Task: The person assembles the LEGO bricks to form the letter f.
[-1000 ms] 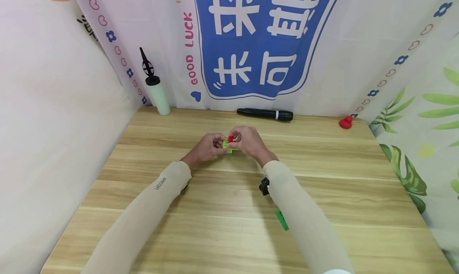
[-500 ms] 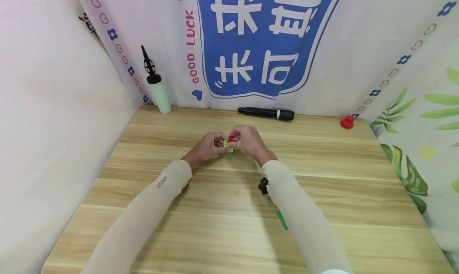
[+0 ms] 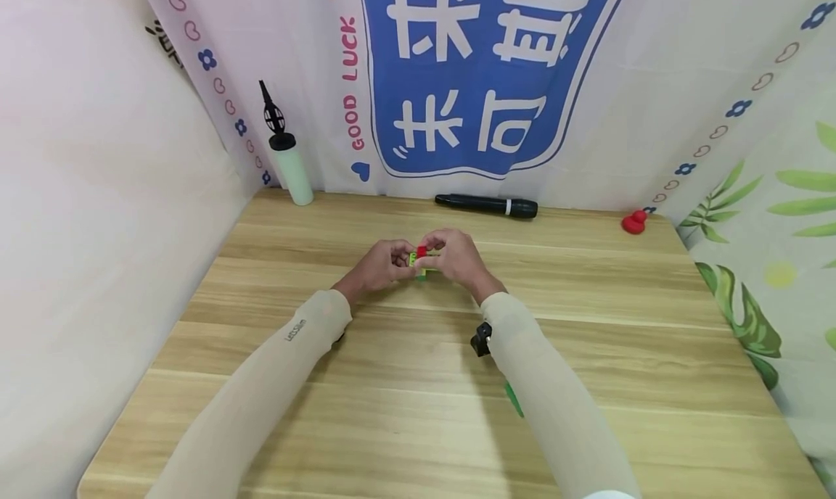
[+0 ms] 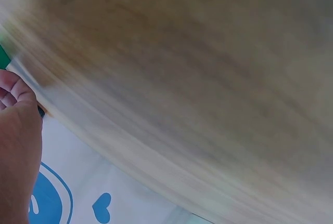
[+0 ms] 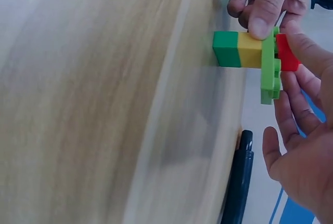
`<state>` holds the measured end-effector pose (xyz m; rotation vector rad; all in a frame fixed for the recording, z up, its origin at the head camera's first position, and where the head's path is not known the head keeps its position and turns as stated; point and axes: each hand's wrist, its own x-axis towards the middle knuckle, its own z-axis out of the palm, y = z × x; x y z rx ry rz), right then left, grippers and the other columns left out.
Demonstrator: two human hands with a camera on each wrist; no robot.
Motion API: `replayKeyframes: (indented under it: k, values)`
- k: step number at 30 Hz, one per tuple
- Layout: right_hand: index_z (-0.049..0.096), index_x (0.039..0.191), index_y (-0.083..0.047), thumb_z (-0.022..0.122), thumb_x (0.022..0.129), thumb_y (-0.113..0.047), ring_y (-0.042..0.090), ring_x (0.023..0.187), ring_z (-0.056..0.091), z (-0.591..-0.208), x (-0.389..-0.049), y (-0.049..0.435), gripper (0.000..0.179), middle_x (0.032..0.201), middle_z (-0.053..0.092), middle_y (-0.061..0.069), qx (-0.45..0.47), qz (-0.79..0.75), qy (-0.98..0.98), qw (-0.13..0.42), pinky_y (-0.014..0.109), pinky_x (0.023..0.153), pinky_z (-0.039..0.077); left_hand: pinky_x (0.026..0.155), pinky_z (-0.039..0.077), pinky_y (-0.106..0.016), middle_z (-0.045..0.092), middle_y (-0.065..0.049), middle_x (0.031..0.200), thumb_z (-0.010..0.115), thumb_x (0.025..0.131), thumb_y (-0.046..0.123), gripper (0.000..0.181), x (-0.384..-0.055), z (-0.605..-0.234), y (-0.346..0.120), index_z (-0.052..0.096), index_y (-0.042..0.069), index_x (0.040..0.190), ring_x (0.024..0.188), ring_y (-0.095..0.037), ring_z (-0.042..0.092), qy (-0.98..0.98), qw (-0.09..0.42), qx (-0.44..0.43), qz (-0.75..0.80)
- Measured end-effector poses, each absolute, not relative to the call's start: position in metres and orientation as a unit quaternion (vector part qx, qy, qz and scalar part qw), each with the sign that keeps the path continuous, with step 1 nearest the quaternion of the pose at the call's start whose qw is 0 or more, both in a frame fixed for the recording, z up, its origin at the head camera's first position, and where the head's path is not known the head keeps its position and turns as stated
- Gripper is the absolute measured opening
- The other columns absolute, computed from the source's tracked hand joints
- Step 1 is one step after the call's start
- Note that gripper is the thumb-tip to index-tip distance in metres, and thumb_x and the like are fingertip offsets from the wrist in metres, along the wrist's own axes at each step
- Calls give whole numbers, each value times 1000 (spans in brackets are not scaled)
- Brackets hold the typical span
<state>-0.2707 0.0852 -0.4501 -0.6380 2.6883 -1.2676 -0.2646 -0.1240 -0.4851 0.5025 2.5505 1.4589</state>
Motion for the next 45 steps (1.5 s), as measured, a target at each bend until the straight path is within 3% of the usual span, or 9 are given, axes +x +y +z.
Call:
replayKeyframes:
  k: [13,23,45]
  values:
    - [75,121,-5,86,94,-25,33,122,65,-465,-268,92,36,127,72,14,-193,-475,856,62,57,114,46,74,51,-19,70,-10,99,83,95,9,31,-264,-485,-122,74,1,122,86,-14,60,853,87,161,488]
    - [79,112,-8,88,91,-23,30,114,70,-454,-272,91,27,117,78,12,-231,-400,886,34,54,110,51,76,51,-20,71,-9,99,85,93,11,31,-265,-482,-122,75,3,122,87,-15,60,855,87,160,486]
    - [81,110,-6,90,89,-20,30,115,70,-443,-276,85,27,118,78,12,-213,-375,899,79,49,104,57,75,51,-19,71,-9,98,84,94,12,28,-266,-484,-122,76,3,120,86,-16,60,859,75,157,481]
